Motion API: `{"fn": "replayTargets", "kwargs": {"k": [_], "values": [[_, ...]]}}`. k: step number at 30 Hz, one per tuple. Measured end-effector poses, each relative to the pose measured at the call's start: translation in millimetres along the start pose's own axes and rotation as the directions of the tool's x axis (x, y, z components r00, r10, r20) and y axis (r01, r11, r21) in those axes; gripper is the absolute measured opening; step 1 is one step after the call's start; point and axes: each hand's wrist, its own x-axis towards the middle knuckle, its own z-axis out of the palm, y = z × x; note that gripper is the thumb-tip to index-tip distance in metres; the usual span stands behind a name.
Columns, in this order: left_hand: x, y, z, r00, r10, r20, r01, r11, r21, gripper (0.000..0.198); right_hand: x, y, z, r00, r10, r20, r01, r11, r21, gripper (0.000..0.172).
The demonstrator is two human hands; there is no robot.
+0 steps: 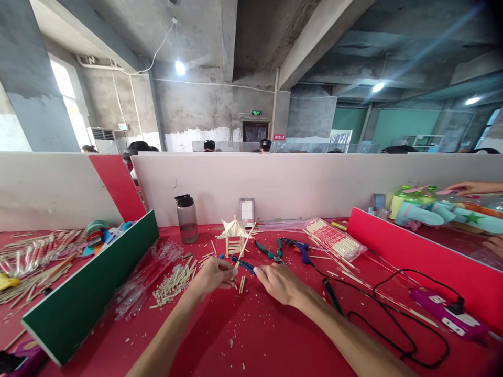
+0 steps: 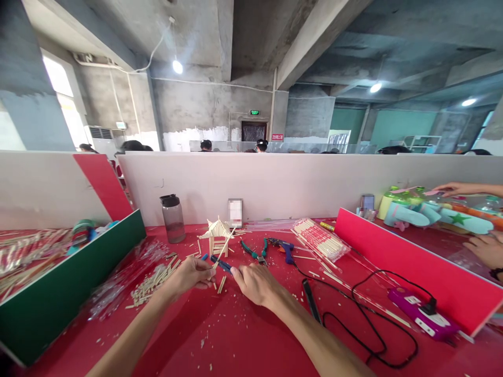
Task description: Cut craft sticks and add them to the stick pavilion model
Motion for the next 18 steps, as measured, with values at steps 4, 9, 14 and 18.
{"fn": "replayTargets", "kwargs": {"k": [4, 9, 14, 18], "values": [[3, -3, 4.6, 1.000, 0.011, 0.017, -0.012, 0.999, 0.040, 0.042, -2, 5, 6, 1.000, 0.020, 0.010, -0.020, 1.000, -0.005, 0.071], [2, -2, 3.2, 0.988, 0.147, 0.045, -0.154, 0.955, 0.254, 0.043, 0, 12, 13, 0.998, 0.059, -0.004, -0.059, 0.998, -0.029, 0.070], [9, -13, -1.8, 0.945, 0.322, -0.059, -0.276, 0.882, 0.382, 0.034, -1, 15, 12, 0.997, 0.076, -0.018, -0.077, 0.996, -0.048, 0.068], [7, -10, 2.3, 0.935, 0.346, -0.071, -0.322, 0.918, 0.232, 0.053, -5, 12, 11, 0.999, 0.052, -0.012, -0.052, 0.997, -0.054, 0.067]]}}
